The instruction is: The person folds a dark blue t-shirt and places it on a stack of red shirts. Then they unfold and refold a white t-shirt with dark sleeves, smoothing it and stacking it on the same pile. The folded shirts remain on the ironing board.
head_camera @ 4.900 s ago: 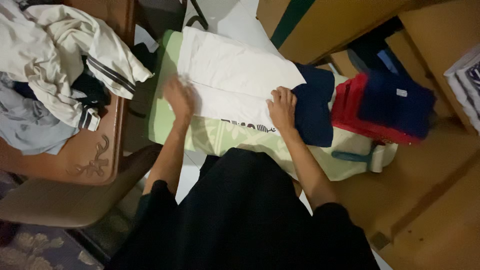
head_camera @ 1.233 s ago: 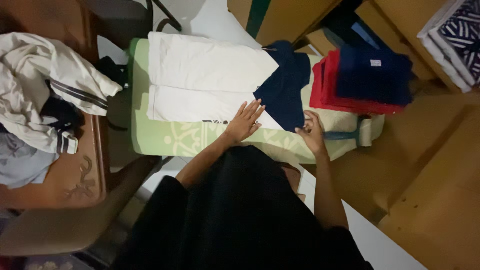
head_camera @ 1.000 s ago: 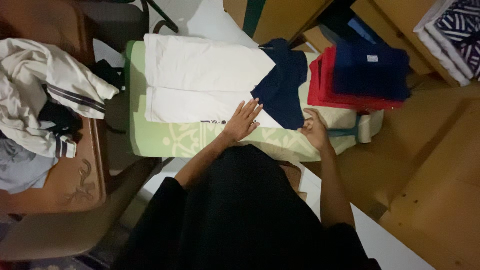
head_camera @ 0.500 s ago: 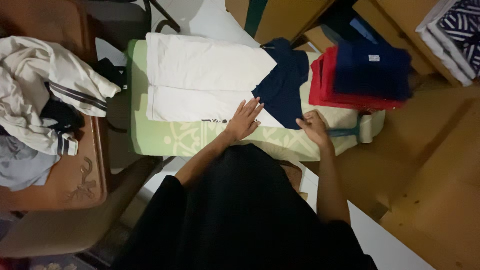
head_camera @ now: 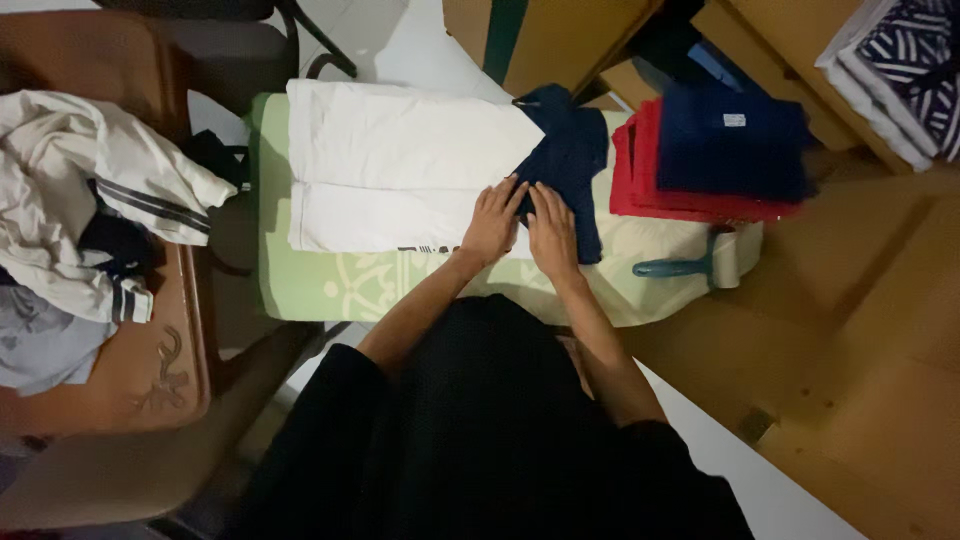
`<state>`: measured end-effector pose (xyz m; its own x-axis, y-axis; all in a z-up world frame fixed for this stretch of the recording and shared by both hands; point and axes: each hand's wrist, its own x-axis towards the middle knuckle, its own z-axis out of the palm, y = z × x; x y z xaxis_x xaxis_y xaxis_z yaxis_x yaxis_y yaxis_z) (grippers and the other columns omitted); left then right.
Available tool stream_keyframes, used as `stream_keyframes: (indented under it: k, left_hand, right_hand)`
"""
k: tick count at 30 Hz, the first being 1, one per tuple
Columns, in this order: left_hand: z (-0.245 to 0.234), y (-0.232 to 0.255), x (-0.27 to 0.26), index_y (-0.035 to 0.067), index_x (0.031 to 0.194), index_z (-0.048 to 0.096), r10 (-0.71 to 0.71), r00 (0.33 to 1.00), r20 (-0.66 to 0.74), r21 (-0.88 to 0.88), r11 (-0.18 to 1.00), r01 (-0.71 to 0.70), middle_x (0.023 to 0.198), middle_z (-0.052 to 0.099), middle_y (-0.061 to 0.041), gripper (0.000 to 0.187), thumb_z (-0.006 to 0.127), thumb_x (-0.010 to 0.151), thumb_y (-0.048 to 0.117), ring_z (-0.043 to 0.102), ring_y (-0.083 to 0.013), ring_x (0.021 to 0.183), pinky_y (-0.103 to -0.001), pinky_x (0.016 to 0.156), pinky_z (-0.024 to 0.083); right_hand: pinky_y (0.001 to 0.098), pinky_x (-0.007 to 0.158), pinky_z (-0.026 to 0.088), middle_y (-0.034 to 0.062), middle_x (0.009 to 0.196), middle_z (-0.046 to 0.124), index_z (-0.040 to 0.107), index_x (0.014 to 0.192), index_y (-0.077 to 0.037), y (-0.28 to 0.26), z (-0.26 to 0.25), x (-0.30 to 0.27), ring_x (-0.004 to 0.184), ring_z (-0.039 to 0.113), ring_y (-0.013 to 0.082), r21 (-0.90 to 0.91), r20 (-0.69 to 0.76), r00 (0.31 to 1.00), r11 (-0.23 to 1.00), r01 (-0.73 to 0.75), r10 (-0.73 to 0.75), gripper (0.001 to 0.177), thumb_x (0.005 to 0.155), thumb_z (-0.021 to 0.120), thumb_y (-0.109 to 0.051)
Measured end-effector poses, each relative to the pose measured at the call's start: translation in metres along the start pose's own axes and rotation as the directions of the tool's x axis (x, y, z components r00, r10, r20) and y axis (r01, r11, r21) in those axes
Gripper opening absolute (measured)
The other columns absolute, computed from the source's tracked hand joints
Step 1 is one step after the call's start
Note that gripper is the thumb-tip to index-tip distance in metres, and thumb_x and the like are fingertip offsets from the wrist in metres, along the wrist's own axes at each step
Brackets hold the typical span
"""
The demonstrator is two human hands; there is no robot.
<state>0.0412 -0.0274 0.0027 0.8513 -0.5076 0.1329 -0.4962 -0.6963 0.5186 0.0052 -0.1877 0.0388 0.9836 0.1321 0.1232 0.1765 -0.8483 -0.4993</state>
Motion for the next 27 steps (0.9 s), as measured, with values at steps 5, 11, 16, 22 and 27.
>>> stream_keyframes:
  k: [5, 11, 16, 22, 27]
  left_hand:
    - [0.006, -0.009, -0.006, 0.002, 0.154, 0.031, -0.08, 0.994, -0.078, -0.081, 0.994, 0.074, 0.16, 0.034, -0.026, 0.072, 0.063, 0.093, 0.022, 0.035, -0.0421, 0.144, -0.054, 0.119, 0.024]
    - [0.014, -0.015, 0.022, 0.01, 0.134, 0.06, -0.362, 0.922, -0.137, -0.195, 0.923, 0.333, 0.124, 0.063, -0.014, 0.043, 0.07, 0.094, 0.025, 0.056, -0.0353, 0.115, -0.05, 0.096, 0.042]
    - [0.018, -0.035, 0.048, 0.014, 0.107, 0.066, -0.41, 0.91, -0.055, -0.172, 0.902, 0.396, 0.108, 0.067, -0.009, 0.02, 0.071, 0.09, 0.024, 0.06, -0.0333, 0.106, -0.052, 0.089, 0.042]
    - [0.024, -0.042, 0.048, 0.01, 0.106, 0.063, -0.411, 0.91, -0.06, -0.161, 0.904, 0.397, 0.108, 0.065, -0.012, 0.014, 0.065, 0.094, 0.017, 0.059, -0.0348, 0.103, -0.053, 0.086, 0.042]
    - [0.019, -0.034, 0.048, 0.008, 0.11, 0.061, -0.428, 0.901, -0.074, -0.146, 0.898, 0.414, 0.111, 0.063, -0.013, 0.012, 0.062, 0.099, 0.015, 0.058, -0.0347, 0.105, -0.052, 0.09, 0.041]
  right_hand:
    - [0.0499, 0.116, 0.033, 0.0196, 0.158, 0.044, 0.044, 0.152, -0.002, 0.01, 0.008, -0.012, 0.145, 0.041, 0.0378, -0.072, -0.039, 0.997, 0.995, -0.071, 0.069, 0.057, 0.098, 0.062, -0.012]
    - [0.0552, 0.11, 0.033, 0.0226, 0.143, 0.052, 0.051, 0.142, 0.0, 0.027, -0.002, -0.001, 0.133, 0.047, 0.0411, -0.074, -0.25, 0.924, 0.946, -0.316, 0.289, 0.051, 0.098, 0.068, -0.017]
    - [0.0527, 0.095, 0.042, 0.0198, 0.117, 0.062, 0.061, 0.121, -0.002, 0.044, -0.005, 0.021, 0.112, 0.056, 0.0412, -0.093, -0.345, 0.797, 0.827, -0.554, 0.496, 0.034, 0.093, 0.071, -0.019]
    - [0.0507, 0.085, 0.048, 0.021, 0.101, 0.062, 0.059, 0.105, 0.0, 0.057, -0.01, 0.018, 0.096, 0.062, 0.0425, -0.106, -0.387, 0.823, 0.867, -0.487, 0.415, 0.011, 0.099, 0.065, -0.008]
    - [0.0524, 0.081, 0.048, 0.0202, 0.102, 0.064, 0.059, 0.103, 0.0, 0.056, -0.017, 0.013, 0.095, 0.063, 0.0437, -0.201, -0.399, 0.819, 0.831, -0.518, 0.413, 0.012, 0.099, 0.066, -0.009]
